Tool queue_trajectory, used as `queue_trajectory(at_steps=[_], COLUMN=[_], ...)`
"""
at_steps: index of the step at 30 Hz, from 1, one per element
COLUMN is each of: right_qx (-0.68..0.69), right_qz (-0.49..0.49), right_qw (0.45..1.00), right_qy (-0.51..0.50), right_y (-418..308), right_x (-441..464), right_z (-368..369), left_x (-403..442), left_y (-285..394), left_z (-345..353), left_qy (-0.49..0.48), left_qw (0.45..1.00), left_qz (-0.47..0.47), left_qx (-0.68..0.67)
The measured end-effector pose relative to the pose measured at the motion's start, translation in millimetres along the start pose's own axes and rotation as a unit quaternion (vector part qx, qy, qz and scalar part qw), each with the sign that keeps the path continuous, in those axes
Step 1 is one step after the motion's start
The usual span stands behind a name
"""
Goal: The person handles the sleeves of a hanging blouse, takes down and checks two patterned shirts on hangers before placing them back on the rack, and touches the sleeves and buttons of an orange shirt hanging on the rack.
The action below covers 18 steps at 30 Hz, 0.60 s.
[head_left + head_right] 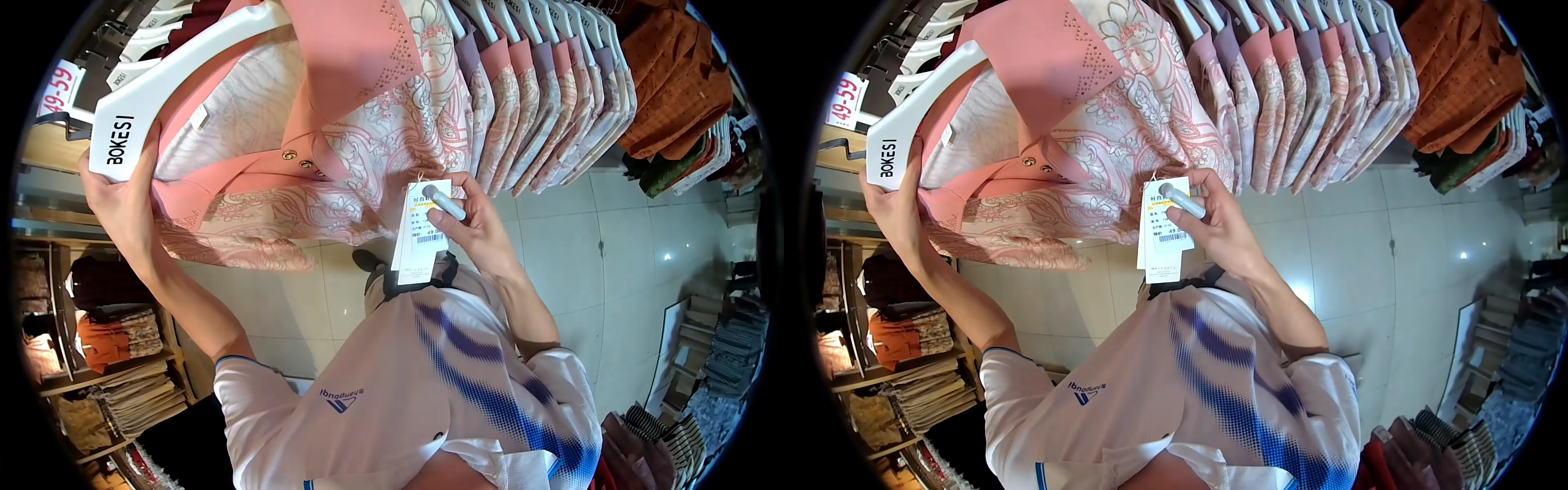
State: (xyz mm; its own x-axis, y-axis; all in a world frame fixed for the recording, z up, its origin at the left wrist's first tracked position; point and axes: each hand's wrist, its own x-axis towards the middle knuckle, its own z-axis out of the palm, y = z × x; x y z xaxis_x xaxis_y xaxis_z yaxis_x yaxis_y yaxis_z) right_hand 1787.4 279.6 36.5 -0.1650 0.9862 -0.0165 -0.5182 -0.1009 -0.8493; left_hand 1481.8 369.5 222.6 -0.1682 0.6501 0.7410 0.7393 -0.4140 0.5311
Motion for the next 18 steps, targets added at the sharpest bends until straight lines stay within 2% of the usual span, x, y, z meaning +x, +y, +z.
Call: queue_trajectory(at_steps=[6, 9, 14, 17, 18], right_qx=[-0.048, -0.024, -0.003, 0.028, 0.018], right_qz=[0.032, 0.042, 0.038, 0.019, 0.025], right_qw=[0.998, 0.999, 0.999, 0.999, 1.000], right_qy=[-0.006, -0.016, 0.027, -0.011, 0.005], right_y=[4.9, 3.8, 2.6, 12.5, 9.2], right_x=[-1.0, -3.9, -6.3, -3.8, -4.2], right_z=[-5.0, -3.5, 4.9, -6.9, -1.8], left_x=[-0.3, -2.9, -8.9, -11.5, -11.7], left_y=[-10.8, -9.4, -12.5, -15.9, -16.8], left_z=[-5.5, -5.3, -8.0, -9.6, -10.1], left_qy=[-0.009, -0.006, -0.003, -0.003, -0.003], left_qw=[0.999, 1.000, 1.000, 1.000, 1.000], left_qz=[0.016, 0.016, 0.010, 0.015, 0.020], left_qx=[0.026, 0.017, -0.002, -0.015, -0.014])
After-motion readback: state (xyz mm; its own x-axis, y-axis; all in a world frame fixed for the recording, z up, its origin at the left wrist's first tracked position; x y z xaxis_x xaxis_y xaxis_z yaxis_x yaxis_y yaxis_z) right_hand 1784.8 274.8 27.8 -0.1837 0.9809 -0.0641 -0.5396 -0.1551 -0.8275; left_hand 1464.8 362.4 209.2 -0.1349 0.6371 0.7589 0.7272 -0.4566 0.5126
